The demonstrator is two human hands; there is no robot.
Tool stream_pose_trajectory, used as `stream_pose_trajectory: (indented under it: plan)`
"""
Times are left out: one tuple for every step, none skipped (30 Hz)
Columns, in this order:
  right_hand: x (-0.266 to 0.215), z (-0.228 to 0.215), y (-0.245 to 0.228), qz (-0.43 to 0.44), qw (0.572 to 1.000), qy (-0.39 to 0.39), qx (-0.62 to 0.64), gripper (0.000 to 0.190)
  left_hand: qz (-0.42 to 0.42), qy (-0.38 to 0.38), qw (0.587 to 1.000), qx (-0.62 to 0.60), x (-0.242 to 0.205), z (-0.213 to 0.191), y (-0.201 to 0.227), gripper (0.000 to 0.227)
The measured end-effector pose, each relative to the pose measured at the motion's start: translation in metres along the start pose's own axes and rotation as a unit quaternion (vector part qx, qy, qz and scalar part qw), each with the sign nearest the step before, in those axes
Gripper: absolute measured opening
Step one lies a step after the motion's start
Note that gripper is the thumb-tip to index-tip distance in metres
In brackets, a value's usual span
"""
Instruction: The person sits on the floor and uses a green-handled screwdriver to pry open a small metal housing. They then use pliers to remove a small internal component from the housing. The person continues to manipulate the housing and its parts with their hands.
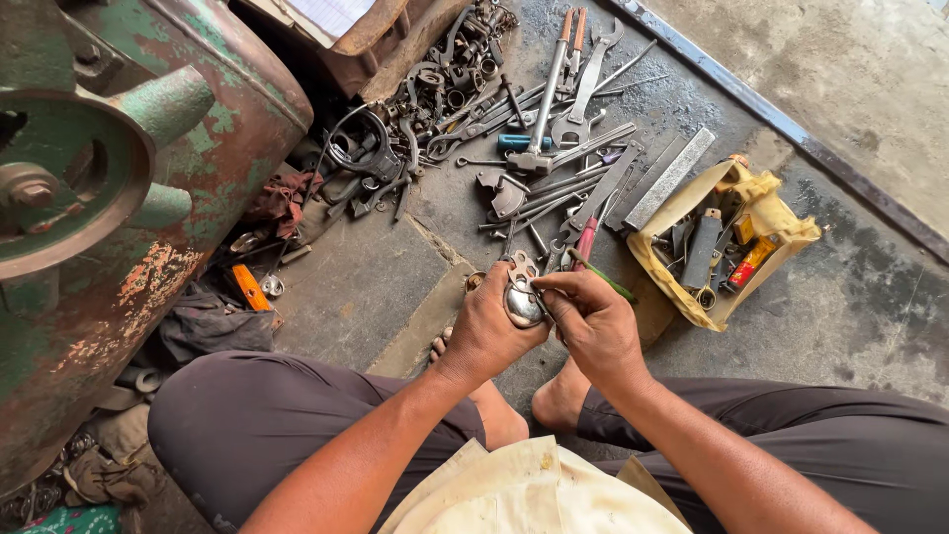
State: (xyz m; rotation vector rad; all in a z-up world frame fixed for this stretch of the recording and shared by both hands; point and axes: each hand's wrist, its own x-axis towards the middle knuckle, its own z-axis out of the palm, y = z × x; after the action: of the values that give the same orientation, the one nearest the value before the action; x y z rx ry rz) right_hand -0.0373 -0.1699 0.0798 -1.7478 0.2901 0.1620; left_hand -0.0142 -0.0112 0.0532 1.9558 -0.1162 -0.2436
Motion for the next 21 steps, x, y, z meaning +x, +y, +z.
stream_pose_trajectory:
  plan:
    - [-0.004, 0.002, 0.000, -0.014, 1.000, 0.001, -0.005, 0.015, -0.004, 0.006, 1.000, 0.005, -0.003, 0.000, 0.000, 0.062]
    - [-0.007, 0.003, 0.000, -0.009, 1.000, -0.002, -0.009, 0.016, -0.007, 0.011, 1.000, 0.009, -0.006, 0.000, 0.000, 0.061]
    - [-0.008, 0.004, -0.001, -0.007, 1.000, -0.004, -0.013, 0.017, -0.008, 0.018, 1.000, 0.014, -0.005, 0.000, -0.001, 0.060]
    - [-0.008, 0.005, -0.002, -0.005, 1.000, -0.006, -0.018, 0.017, 0.003, 0.022, 1.000, 0.018, -0.006, 0.000, -0.001, 0.060]
    - [-0.007, 0.005, -0.004, -0.009, 1.000, 0.004, 0.008, 0.018, 0.013, 0.027, 0.999, 0.022, -0.006, 0.000, -0.001, 0.061]
    - [-0.007, 0.005, -0.005, -0.013, 0.999, 0.013, 0.034, 0.019, 0.024, 0.032, 0.999, 0.026, -0.006, 0.001, -0.001, 0.061]
    - [-0.008, 0.005, -0.006, -0.016, 0.998, 0.022, 0.060, 0.020, 0.026, 0.032, 0.999, 0.009, -0.007, 0.002, -0.002, 0.062]
    - [-0.009, 0.005, -0.006, 0.005, 0.999, 0.017, 0.040, 0.018, 0.028, 0.033, 0.999, -0.008, -0.008, 0.003, -0.003, 0.064]
    - [-0.009, 0.006, -0.007, 0.024, 0.999, 0.011, 0.021, 0.016, 0.032, 0.036, 0.999, -0.025, -0.008, 0.003, -0.003, 0.065]
    - [-0.009, 0.006, -0.008, 0.043, 0.999, 0.005, 0.001, 0.014, 0.022, 0.029, 0.999, -0.022, -0.008, 0.003, -0.004, 0.069]
    - [-0.010, 0.007, -0.008, 0.003, 1.000, 0.009, -0.012, 0.014, 0.013, 0.022, 1.000, -0.018, -0.007, 0.003, -0.004, 0.073]
    - [-0.010, 0.006, -0.009, -0.036, 0.999, 0.012, -0.025, 0.013, 0.003, 0.015, 1.000, -0.014, -0.008, 0.003, -0.004, 0.077]
    - [-0.009, 0.007, -0.009, -0.077, 0.996, 0.017, -0.036, 0.013, 0.006, 0.010, 1.000, -0.029, -0.007, 0.002, -0.004, 0.073]
    - [-0.008, 0.006, -0.009, -0.084, 0.995, 0.016, -0.060, 0.014, 0.008, 0.006, 0.999, -0.043, -0.006, 0.002, -0.004, 0.070]
    - [-0.009, 0.005, -0.009, -0.087, 0.993, 0.016, -0.083, 0.016, 0.008, 0.000, 0.998, -0.058, -0.008, 0.002, -0.004, 0.066]
    - [-0.010, 0.003, -0.008, -0.090, 0.990, 0.015, -0.107, 0.017, 0.015, -0.003, 0.998, -0.062, -0.010, 0.002, -0.004, 0.068]
    - [-0.008, 0.001, -0.007, -0.108, 0.988, 0.012, -0.113, 0.018, 0.024, -0.006, 0.998, -0.066, -0.010, 0.002, -0.004, 0.069]
    - [-0.007, -0.001, -0.006, -0.125, 0.985, 0.009, -0.119, 0.019, 0.034, -0.009, 0.997, -0.070, -0.009, 0.001, -0.004, 0.071]
    - [-0.006, -0.004, -0.006, -0.142, 0.982, 0.003, -0.125, 0.019, 0.016, -0.036, 0.996, -0.082, -0.010, 0.000, -0.004, 0.072]
    - [-0.006, -0.006, -0.005, -0.131, 0.986, -0.003, -0.103, 0.018, -0.003, -0.064, 0.994, -0.094, -0.011, -0.001, -0.005, 0.072]
    - [-0.006, -0.006, -0.004, -0.122, 0.989, -0.010, -0.080, 0.018, -0.020, -0.090, 0.990, -0.105, -0.012, -0.003, -0.005, 0.073]
